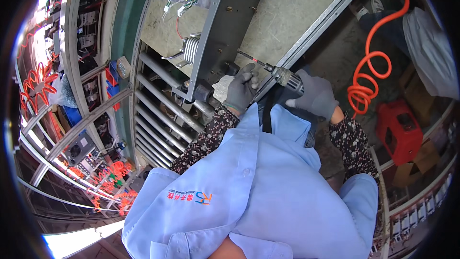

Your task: The person uses a pneumatic screwdriver to fasten screws into a metal chassis containing electronic components. They retrieve screws from a tray, align them with holes on the chassis, and drive them in. The person also handles a heat sink and wires during the assembly process.

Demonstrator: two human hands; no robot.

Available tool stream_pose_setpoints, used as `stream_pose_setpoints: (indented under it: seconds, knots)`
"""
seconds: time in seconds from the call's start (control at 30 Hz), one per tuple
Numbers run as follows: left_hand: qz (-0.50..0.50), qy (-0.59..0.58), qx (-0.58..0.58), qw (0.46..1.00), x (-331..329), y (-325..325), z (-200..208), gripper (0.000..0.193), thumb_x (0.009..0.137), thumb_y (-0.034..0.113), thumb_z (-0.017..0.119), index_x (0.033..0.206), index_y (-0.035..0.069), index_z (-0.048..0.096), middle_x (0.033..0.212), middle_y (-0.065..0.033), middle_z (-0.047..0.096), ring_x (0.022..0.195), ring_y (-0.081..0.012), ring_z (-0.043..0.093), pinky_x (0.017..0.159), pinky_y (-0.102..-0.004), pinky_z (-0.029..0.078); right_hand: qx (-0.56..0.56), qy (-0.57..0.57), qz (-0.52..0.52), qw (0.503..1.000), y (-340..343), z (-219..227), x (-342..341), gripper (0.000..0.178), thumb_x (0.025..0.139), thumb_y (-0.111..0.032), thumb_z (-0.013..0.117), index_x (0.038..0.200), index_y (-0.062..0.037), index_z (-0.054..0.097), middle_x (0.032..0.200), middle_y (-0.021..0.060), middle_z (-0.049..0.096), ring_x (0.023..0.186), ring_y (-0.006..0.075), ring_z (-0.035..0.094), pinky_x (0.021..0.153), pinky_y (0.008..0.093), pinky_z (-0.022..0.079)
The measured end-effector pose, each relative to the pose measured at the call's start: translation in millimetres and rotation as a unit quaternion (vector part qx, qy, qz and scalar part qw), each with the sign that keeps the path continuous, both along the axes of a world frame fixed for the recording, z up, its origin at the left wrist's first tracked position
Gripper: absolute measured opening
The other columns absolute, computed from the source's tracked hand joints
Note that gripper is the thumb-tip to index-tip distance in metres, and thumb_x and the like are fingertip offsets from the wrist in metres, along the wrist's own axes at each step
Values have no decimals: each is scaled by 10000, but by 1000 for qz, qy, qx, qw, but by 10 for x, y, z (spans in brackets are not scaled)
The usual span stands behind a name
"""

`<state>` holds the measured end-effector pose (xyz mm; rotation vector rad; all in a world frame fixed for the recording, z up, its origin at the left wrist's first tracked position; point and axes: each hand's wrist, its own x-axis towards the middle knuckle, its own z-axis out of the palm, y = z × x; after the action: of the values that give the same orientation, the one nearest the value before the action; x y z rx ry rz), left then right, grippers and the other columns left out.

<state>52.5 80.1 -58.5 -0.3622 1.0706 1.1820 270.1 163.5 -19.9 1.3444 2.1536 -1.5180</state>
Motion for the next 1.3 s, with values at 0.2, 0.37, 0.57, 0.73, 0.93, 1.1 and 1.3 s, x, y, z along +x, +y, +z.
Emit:
stream_pose_setpoints:
  seconds: [0.2, 0.37, 0.57, 0.73, 0.93, 1.1, 1.3]
  knots:
    - [60, -57, 13, 996, -125, 128, -175, 366, 847, 311, 442, 1006, -14, 495, 824, -81, 512, 641, -166, 460, 574, -266, 370, -14, 10, 8, 1000, -25, -43, 95, 624, 525, -384, 744, 991, -74, 470, 740, 136, 585, 711, 338, 581, 613, 400, 449]
    - [22, -26, 69, 997, -153, 243, -181, 325, 877, 334, 463, 956, 22, 507, 779, -60, 511, 612, -149, 465, 541, -257, 363, 2, 13, 12, 1000, -48, -14, 91, 622, 522, -374, 750, 990, -75, 469, 754, 134, 588, 724, 336, 584, 623, 393, 455]
    - [25, -4, 100, 995, -158, 312, -96, 246, 882, 245, 479, 931, 8, 525, 768, -53, 536, 642, -123, 514, 582, -238, 421, -17, 3, -1, 1000, -78, -11, 110, 603, 526, -369, 743, 979, -71, 480, 775, 142, 588, 736, 340, 582, 634, 397, 455]
    - [-70, 95, 129, 985, -194, 282, -52, 295, 898, 246, 450, 985, -29, 515, 791, -58, 544, 659, -116, 518, 622, -230, 433, -96, 110, -44, 988, -132, -70, 189, 532, 546, -297, 736, 945, -40, 496, 735, 79, 576, 648, 248, 575, 602, 342, 452]
    - [-147, 144, 181, 962, -192, 253, 86, 352, 910, 258, 423, 1031, -65, 497, 793, -59, 540, 714, -114, 522, 669, -224, 435, -456, 204, -119, 858, -115, -118, 315, 499, 588, -232, 733, 991, -32, 517, 738, -7, 522, 675, 145, 512, 633, 301, 432]
    - [-31, 64, 65, 995, -14, 73, 177, 350, 905, 208, 420, 1090, -86, 468, 857, -80, 548, 753, -135, 527, 714, -234, 439, -214, 150, -64, 963, -145, -233, 183, 548, 552, -301, 744, 986, -48, 523, 756, 65, 550, 707, 213, 545, 657, 326, 432]
    - [-376, 154, 16, 914, -201, -146, 952, 305, 874, 27, 384, 1150, -93, 431, 914, -142, 576, 755, -160, 576, 659, -248, 474, -120, 122, -77, 982, -139, -264, 59, 551, 526, -321, 752, 938, -42, 515, 746, 84, 540, 675, 221, 523, 643, 324, 422]
